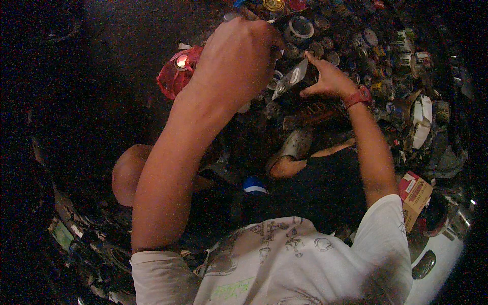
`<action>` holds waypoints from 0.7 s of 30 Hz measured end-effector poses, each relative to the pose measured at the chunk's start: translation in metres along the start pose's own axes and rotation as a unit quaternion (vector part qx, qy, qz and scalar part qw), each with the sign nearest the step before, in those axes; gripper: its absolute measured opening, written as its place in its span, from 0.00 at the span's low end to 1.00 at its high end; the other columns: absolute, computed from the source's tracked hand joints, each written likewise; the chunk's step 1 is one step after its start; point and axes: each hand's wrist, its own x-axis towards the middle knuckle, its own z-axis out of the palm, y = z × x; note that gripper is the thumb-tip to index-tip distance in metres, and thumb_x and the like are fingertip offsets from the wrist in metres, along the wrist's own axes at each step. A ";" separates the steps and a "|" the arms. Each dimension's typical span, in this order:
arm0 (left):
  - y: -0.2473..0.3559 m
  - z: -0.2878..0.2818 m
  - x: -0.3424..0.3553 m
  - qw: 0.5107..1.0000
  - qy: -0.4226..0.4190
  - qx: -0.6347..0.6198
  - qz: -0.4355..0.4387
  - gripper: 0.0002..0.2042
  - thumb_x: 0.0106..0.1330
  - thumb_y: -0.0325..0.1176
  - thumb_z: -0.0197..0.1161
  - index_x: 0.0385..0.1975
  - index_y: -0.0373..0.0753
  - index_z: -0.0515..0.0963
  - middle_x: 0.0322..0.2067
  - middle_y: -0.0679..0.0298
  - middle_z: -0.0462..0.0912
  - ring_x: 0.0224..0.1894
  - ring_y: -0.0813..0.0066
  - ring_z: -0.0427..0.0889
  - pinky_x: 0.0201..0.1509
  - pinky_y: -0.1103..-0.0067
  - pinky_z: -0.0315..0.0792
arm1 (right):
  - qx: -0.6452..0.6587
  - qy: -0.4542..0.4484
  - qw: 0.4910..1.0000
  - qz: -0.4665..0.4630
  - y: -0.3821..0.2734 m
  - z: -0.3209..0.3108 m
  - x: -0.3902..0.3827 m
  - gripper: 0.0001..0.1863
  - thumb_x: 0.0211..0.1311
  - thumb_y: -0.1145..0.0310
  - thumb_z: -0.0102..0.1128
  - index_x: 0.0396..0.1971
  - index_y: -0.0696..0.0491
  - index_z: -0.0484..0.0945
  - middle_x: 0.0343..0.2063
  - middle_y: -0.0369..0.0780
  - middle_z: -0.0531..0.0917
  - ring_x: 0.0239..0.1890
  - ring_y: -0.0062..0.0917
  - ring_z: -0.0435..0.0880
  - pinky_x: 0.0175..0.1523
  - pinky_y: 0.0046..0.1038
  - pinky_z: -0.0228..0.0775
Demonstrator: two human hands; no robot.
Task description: The person uses a spray gun to apply paint to a car part, then walks to a cluttered area and sits on the floor. They open a paint can, pour paint into the spray gun cup, and handle a blue plastic bag.
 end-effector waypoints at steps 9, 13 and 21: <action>0.000 0.002 0.000 1.000 0.004 0.031 -0.001 0.06 0.53 0.23 0.64 0.27 0.38 0.87 0.24 0.45 0.84 0.31 0.45 0.87 0.41 0.59 0.83 | -0.005 -0.057 0.997 0.045 -0.022 -0.012 0.005 0.72 0.35 0.40 0.84 0.77 0.56 0.51 0.64 0.60 0.72 0.68 0.51 0.71 0.72 0.40 0.61; 0.004 -0.004 0.004 0.999 -0.003 0.029 -0.016 0.07 0.53 0.23 0.64 0.29 0.39 0.87 0.26 0.45 0.85 0.32 0.45 0.87 0.42 0.59 0.83 | 0.017 -0.053 0.998 0.039 -0.027 -0.023 0.008 0.71 0.35 0.41 0.84 0.77 0.57 0.51 0.66 0.60 0.70 0.70 0.50 0.68 0.74 0.39 0.59; 0.009 -0.004 -0.005 0.998 -0.044 0.033 -0.043 0.11 0.52 0.22 0.64 0.34 0.40 0.88 0.28 0.46 0.85 0.34 0.46 0.86 0.42 0.57 0.81 | -0.043 -0.036 0.997 0.044 -0.028 -0.013 0.002 0.74 0.33 0.39 0.84 0.77 0.59 0.50 0.69 0.60 0.66 0.72 0.52 0.64 0.76 0.40 0.57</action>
